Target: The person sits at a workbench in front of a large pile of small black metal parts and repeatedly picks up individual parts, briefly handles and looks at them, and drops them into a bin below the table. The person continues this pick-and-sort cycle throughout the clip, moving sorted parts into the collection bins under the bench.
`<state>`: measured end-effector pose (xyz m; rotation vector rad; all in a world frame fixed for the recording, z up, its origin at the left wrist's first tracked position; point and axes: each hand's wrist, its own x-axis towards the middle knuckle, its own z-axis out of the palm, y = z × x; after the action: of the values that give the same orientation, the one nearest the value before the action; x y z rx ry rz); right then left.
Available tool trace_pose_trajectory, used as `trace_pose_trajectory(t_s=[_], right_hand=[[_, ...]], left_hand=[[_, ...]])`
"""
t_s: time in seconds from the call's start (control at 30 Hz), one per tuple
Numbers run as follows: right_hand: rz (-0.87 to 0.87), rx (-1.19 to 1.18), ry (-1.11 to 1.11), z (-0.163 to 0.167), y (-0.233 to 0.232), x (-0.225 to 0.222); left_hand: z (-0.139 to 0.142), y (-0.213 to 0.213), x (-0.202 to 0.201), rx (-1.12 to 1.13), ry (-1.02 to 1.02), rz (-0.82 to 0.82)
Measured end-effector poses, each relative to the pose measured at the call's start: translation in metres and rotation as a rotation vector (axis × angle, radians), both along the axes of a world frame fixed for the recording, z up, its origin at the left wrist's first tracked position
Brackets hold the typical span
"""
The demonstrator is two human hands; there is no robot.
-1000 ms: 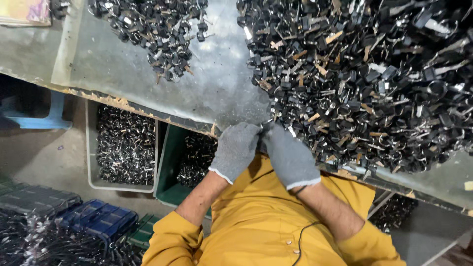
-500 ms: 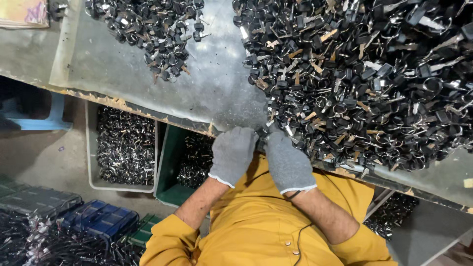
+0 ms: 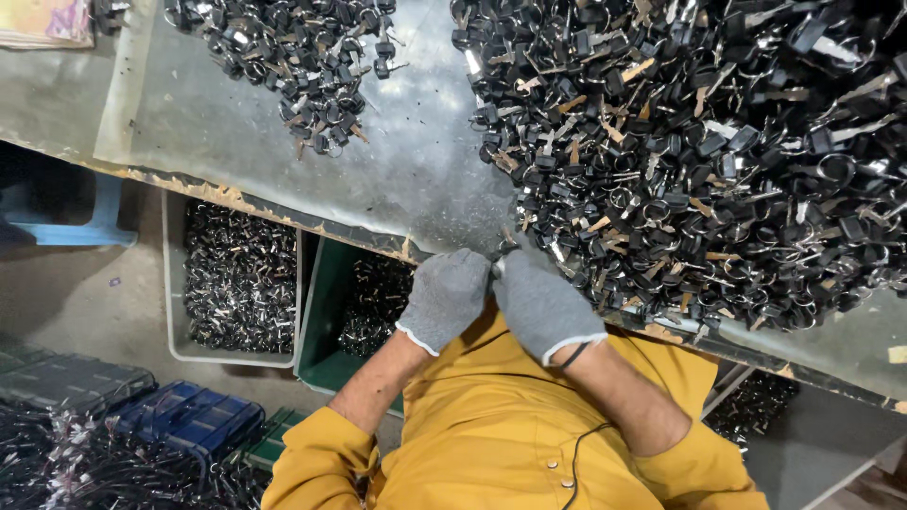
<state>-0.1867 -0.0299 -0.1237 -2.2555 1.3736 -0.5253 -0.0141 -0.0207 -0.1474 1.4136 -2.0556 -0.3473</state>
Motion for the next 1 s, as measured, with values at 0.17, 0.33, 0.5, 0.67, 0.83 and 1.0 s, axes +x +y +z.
trace_pose_trajectory(t_s=[0.17, 0.33, 0.5, 0.67, 0.83, 1.0], right_hand=[[-0.139, 0.519, 0.063, 0.014, 0.007, -0.005], [-0.120, 0.502, 0.245, 0.030, 0.031, -0.018], [-0.218, 0.471, 0.342, 0.033, 0.030, -0.039], [-0.375, 0.210, 0.282, 0.010, 0.019, -0.034], [-0.197, 0.275, 0.360, -0.001, 0.024, -0.027], [-0.264, 0.403, 0.352, 0.006, 0.014, -0.022]], left_hand=[[0.032, -0.023, 0.011, -0.129, 0.191, 0.328], [0.046, -0.043, -0.020, 0.050, 0.377, 0.242], [0.035, -0.067, -0.049, 0.124, 0.190, 0.211], [0.040, -0.045, -0.051, -0.123, 0.228, 0.045], [0.046, -0.020, -0.049, -0.107, 0.176, -0.078], [0.037, -0.010, -0.032, 0.204, 0.012, 0.022]])
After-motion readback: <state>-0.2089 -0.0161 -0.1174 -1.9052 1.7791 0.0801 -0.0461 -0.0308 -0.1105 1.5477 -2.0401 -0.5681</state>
